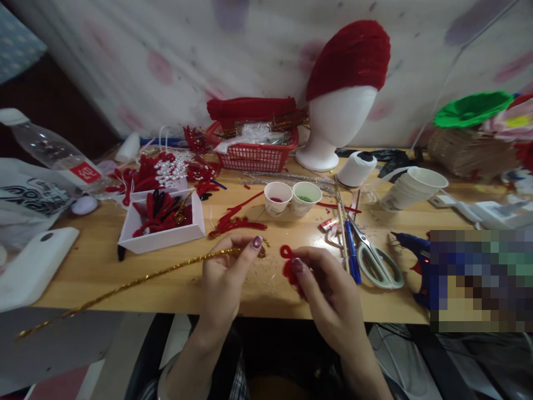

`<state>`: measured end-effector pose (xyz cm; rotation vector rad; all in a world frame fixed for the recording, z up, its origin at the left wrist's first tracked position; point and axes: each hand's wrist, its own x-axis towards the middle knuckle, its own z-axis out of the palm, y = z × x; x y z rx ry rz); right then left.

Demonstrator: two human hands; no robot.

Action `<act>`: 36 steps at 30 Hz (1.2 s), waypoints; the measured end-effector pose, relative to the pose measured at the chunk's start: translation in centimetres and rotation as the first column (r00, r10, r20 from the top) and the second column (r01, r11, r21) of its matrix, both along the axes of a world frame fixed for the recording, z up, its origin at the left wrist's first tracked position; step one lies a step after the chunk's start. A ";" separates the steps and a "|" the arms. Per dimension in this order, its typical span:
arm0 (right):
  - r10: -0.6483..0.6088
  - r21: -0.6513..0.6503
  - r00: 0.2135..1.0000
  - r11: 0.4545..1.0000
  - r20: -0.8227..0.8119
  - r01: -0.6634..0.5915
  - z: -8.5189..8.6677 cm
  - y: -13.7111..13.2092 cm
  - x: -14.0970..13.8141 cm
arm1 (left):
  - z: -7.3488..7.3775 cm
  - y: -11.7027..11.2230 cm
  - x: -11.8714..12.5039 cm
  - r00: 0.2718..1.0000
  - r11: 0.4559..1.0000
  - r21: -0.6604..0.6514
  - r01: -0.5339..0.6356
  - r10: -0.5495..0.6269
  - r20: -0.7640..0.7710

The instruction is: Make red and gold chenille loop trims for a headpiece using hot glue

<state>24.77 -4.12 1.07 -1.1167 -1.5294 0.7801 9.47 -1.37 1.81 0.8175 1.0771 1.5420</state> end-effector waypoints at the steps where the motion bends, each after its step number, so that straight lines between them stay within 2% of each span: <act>1: -0.018 -0.014 0.999 1.000 -0.034 0.018 -0.1 0.1 0.1 | 0.1 0.0 0.1 1.000 1.000 -0.022 -0.012 0.012 0.022; 4: -0.070 0.037 0.996 0.997 -0.053 0.072 -0.4 0.6 -0.1 | 0.2 -0.3 0.7 0.998 0.998 -0.060 0.003 0.000 0.060; 7: -0.132 0.132 0.990 0.983 0.051 0.124 -0.3 1.0 -0.5 | 0.1 -0.7 1.4 0.994 0.995 -0.072 0.073 -0.067 0.082; 12: -0.110 0.306 0.972 0.951 0.207 0.043 -0.3 1.2 -0.4 | -0.2 -1.2 2.0 0.991 0.992 -0.059 0.115 -0.111 0.069; 15: -0.163 0.378 0.948 0.924 0.272 0.051 -0.7 1.1 -0.1 | -0.4 -1.2 2.1 0.992 0.992 -0.060 0.109 -0.105 0.070; 22: -0.225 0.504 0.920 0.863 0.320 0.035 -1.6 0.8 0.3 | -0.2 -1.5 2.4 0.991 0.988 -0.114 0.106 -0.096 0.088; 26: -0.232 0.500 0.921 0.864 0.313 0.047 -1.3 0.7 0.2 | 0.0 -1.7 2.5 0.992 0.987 -0.117 0.111 -0.103 0.068; 29: -0.207 0.407 0.923 0.911 0.324 0.061 -0.7 0.6 0.2 | 0.0 -1.6 2.4 0.992 0.990 -0.104 0.100 -0.091 0.089; 32: -0.118 0.286 0.916 0.958 0.383 0.004 0.0 0.4 0.4 | 0.0 -1.2 2.0 0.994 0.994 -0.106 0.025 -0.014 0.108; 36: -0.043 0.238 0.900 0.969 0.433 -0.068 0.3 0.1 0.5 | 0.0 -0.8 1.5 0.993 0.995 -0.094 -0.028 0.038 0.113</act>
